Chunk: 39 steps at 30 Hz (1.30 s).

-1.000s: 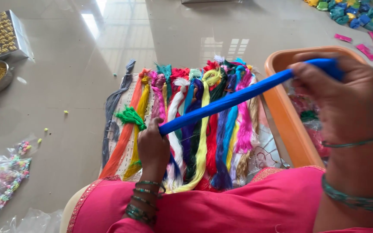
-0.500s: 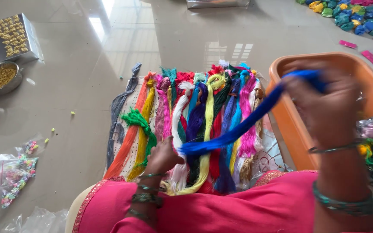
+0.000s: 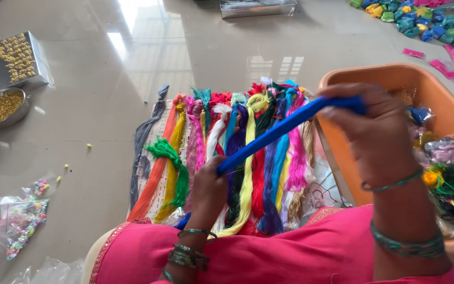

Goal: Organizing and tying bundles of colorful decorative threads.

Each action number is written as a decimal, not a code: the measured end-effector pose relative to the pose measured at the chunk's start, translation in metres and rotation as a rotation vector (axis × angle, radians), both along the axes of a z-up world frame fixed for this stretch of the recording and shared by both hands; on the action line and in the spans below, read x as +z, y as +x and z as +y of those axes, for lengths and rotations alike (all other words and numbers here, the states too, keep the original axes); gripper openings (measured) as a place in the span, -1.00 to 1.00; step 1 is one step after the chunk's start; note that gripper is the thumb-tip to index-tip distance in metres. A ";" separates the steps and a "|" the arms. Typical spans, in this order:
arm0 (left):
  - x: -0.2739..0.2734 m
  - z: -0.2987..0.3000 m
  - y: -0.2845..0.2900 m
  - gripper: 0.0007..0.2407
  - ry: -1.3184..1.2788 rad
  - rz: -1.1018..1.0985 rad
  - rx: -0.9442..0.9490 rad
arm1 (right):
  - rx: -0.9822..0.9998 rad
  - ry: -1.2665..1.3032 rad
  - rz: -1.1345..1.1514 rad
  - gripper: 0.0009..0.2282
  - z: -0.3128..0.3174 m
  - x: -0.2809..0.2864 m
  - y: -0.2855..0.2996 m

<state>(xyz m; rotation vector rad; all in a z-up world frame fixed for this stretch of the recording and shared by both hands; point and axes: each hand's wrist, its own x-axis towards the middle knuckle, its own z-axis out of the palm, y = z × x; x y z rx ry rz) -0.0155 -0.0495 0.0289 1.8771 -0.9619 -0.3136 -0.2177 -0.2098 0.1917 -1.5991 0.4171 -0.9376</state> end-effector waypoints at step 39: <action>-0.087 -0.015 0.011 -0.82 0.452 -0.133 0.335 | -0.511 -0.358 -0.211 -0.85 0.007 0.022 -0.004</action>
